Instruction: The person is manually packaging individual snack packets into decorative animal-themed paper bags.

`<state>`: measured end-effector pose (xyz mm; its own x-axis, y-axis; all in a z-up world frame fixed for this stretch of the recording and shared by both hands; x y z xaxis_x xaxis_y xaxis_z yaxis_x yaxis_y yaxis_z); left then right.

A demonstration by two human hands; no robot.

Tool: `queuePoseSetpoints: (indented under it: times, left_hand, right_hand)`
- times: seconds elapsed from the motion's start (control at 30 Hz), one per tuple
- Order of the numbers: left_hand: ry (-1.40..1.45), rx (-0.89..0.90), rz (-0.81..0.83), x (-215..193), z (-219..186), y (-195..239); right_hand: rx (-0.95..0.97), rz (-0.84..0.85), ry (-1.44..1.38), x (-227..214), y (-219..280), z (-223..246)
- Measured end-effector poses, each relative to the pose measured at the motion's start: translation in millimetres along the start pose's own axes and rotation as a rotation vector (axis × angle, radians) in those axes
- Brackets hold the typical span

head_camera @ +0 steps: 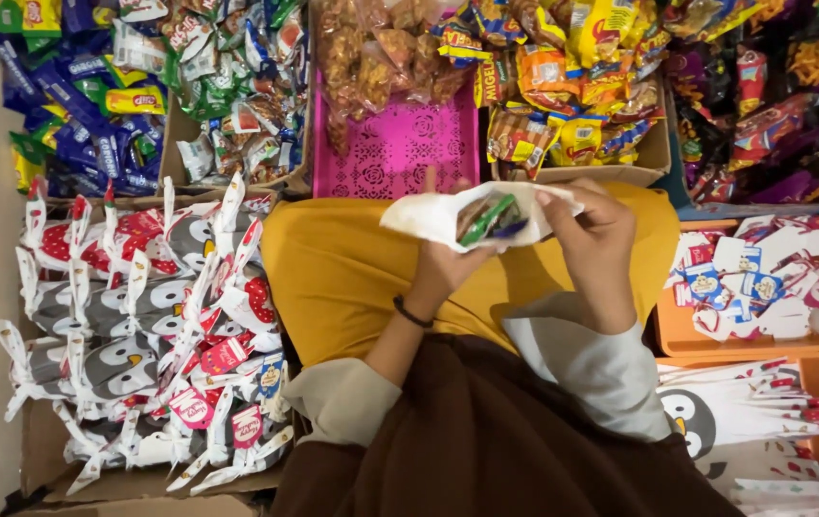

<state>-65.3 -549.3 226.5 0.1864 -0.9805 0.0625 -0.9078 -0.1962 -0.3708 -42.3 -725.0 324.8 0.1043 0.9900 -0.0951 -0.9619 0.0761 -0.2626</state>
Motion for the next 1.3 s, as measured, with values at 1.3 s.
queuePoseSetpoints:
  times: [1.3]
  left_hand:
    - [0.295, -0.653, 0.3, 103.8, -32.4, -8.3]
  right_hand:
    - [-0.036, -0.544, 0.036, -81.8, 40.7, -40.2]
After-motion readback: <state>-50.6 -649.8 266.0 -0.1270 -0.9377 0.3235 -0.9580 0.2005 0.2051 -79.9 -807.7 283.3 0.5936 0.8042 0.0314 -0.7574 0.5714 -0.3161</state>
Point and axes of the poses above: each hand's wrist, its own y-axis away from the middle knuckle, its own x-axis out of the palm, z = x × y, the point moved 5 cm from there along -y, towards the middle knuckle, and after that the axes turned 2 degrees about x, right-handed, at the moved point
